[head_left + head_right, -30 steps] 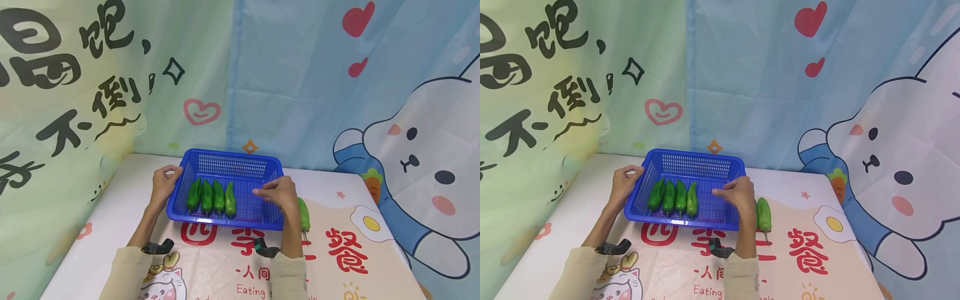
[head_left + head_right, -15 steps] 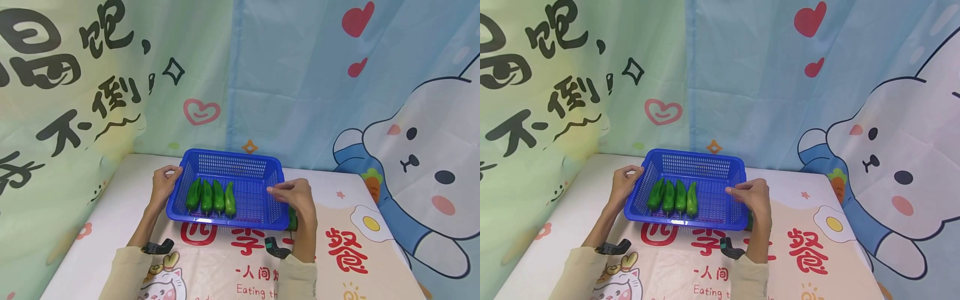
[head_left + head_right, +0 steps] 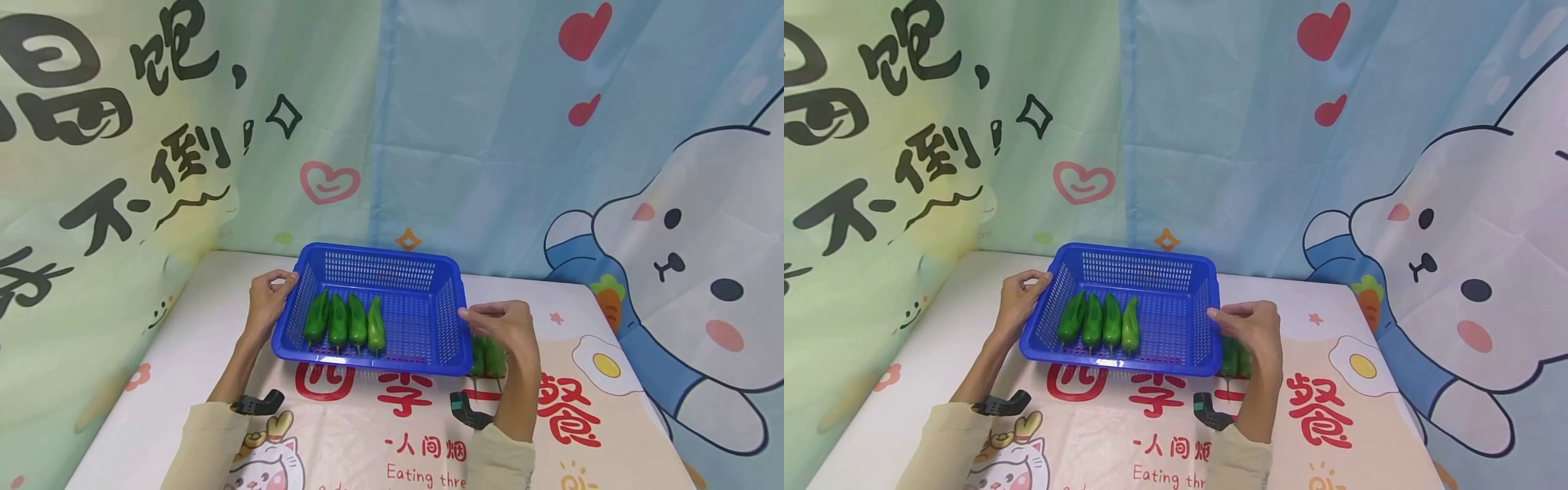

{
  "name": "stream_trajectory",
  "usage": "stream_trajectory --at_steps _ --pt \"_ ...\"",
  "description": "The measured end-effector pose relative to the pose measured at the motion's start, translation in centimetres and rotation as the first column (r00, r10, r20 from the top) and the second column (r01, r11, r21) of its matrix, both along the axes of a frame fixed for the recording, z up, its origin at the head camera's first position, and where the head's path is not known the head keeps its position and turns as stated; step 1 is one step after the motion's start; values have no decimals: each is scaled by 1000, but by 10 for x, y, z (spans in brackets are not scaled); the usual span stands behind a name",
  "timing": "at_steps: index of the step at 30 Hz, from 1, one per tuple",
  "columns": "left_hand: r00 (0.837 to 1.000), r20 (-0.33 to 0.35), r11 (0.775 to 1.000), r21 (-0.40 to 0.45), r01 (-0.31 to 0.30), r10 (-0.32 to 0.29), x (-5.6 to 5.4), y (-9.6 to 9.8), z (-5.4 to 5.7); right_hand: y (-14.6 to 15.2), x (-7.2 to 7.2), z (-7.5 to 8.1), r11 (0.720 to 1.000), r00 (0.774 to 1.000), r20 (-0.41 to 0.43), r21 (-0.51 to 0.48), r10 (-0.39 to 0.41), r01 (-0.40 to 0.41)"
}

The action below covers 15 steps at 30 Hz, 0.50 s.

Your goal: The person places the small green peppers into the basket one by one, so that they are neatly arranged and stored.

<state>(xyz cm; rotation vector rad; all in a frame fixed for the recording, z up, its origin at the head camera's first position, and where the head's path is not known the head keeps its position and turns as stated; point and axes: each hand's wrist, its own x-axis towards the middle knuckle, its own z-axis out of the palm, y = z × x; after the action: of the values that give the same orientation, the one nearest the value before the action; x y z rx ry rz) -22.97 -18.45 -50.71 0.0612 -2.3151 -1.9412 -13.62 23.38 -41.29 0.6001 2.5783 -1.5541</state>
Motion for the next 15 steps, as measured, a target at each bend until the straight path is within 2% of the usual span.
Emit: stream_trajectory --at_steps 15 --pt "1000 16 1000 6 5 -5 0 -1 1 34 12 -16 997 996 57 18 -70 69"
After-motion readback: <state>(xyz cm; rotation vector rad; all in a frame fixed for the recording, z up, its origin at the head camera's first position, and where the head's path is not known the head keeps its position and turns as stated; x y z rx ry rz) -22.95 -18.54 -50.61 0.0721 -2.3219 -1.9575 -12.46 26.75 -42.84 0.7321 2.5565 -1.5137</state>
